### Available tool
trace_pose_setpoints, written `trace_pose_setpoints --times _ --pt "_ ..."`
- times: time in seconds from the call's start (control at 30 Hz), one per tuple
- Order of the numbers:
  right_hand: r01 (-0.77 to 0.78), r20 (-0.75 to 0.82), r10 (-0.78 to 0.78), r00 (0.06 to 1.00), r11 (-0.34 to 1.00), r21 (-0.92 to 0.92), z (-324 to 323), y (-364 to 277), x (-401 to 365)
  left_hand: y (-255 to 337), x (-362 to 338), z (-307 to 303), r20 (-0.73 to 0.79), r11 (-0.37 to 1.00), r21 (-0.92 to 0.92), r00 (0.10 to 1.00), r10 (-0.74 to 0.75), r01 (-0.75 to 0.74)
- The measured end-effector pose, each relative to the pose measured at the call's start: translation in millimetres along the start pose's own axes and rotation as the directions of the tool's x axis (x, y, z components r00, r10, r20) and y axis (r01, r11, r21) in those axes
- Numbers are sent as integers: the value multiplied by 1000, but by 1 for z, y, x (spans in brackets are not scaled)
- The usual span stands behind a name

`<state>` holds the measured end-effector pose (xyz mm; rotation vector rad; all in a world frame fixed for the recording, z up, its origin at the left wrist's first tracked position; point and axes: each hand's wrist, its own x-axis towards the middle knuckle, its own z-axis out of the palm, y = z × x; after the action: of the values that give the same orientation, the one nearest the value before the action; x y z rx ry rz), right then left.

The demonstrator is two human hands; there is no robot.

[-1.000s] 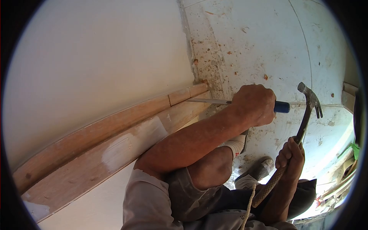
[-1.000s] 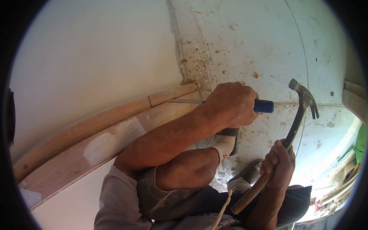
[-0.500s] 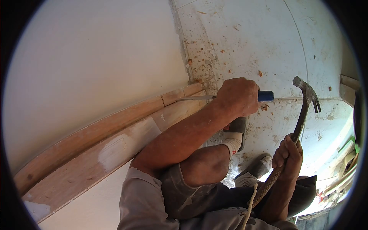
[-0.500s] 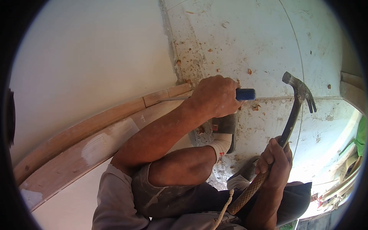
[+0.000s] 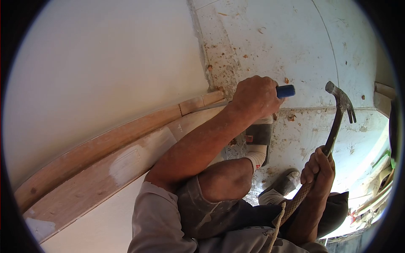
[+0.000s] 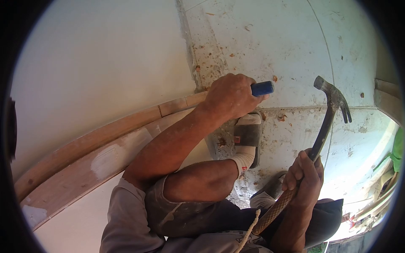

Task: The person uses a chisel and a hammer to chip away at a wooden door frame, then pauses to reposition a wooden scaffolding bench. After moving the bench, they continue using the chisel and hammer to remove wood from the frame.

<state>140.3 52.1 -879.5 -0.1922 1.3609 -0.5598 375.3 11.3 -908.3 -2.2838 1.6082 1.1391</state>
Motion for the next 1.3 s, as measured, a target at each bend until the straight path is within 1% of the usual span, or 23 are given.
trace_pose_setpoints --times 0.07,0.17,0.23,0.33,0.37,0.4,0.47,0.5,0.57,0.67,0.7,0.73,0.8,0.87,0.93,0.97,1.0,1.03,1.07,1.13,1.2,1.27,1.3 --pt "7 -7 -7 1000 1000 5 1 -2 -2 -2 -1 1 -3 1000 4 1000 15 -15" --pt "88 -4 -88 996 993 73 0 -6 -7 -2 -2 2 6 1000 13 1000 26 -26" --pt "233 -10 -234 972 962 144 -3 -7 -7 -2 -4 2 14 1000 21 1000 17 -17" --pt "293 -56 -289 956 950 108 4 -5 -9 -5 -5 2 -31 998 3 997 64 -64" --pt "255 -38 -254 967 966 41 10 0 -13 -5 -6 2 -26 998 3 998 62 -62" --pt "191 61 -183 981 964 -187 6 5 -14 -4 -6 2 -19 998 5 998 62 -62" --pt "38 280 129 951 852 -522 8 3 -14 -2 -13 4 0 997 25 997 78 -78" --pt "36 272 124 954 856 -516 6 4 -18 0 -13 4 11 995 48 996 88 -88" --pt "37 212 46 976 928 -371 8 7 -19 -1 -3 -4 -9 997 47 998 60 -59" --pt "143 48 -137 989 978 -151 6 1 -17 -5 -7 3 7 998 59 1000 13 -13" --pt "161 -2 -161 987 984 -82 3 -3 -15 -2 -4 2 -5 996 90 1000 23 -22" --pt "167 -22 -169 985 982 -87 0 -6 -16 -1 -4 1 4 996 81 999 40 -40" --pt "234 -92 -226 970 967 101 -4 -10 -17 1 -2 -5 52 998 59 998 -26 23" --pt "237 -82 -228 970 963 130 -10 -8 -16 2 -2 -3 55 998 68 998 -5 1" --pt "170 -45 -170 984 985 -19 -7 -5 -20 -1 -3 -2 53 996 89 999 -4 -1" --pt "87 124 -56 991 961 -261 -12 -8 -21 -1 -3 -2 40 996 90 999 5 -8" --pt "40 254 99 962 870 -492 -16 -11 -22 0 -2 -1 29 995 95 999 14 -17" --pt "107 286 47 957 860 -500 -20 -2 -22 1 -3 -1 39 995 98 999 26 -30" --pt "114 282 35 959 861 -495 -19 -7 -25 1 -1 -3 60 994 110 998 5 -11" --pt "81 236 -2 972 942 -325 -14 -18 -32 -2 0 -1 72 992 122 997 -28 19" --pt "254 69 -245 967 949 -189 -14 -15 -30 -6 1 3 58 986 161 998 35 -44" --pt "321 -142 -313 939 946 41 -8 -20 -30 -5 2 2 50 989 141 998 28 -35" --pt "332 -168 -316 934 940 79 -8 -18 -29 -4 1 0 38 992 123 999 25 -30"
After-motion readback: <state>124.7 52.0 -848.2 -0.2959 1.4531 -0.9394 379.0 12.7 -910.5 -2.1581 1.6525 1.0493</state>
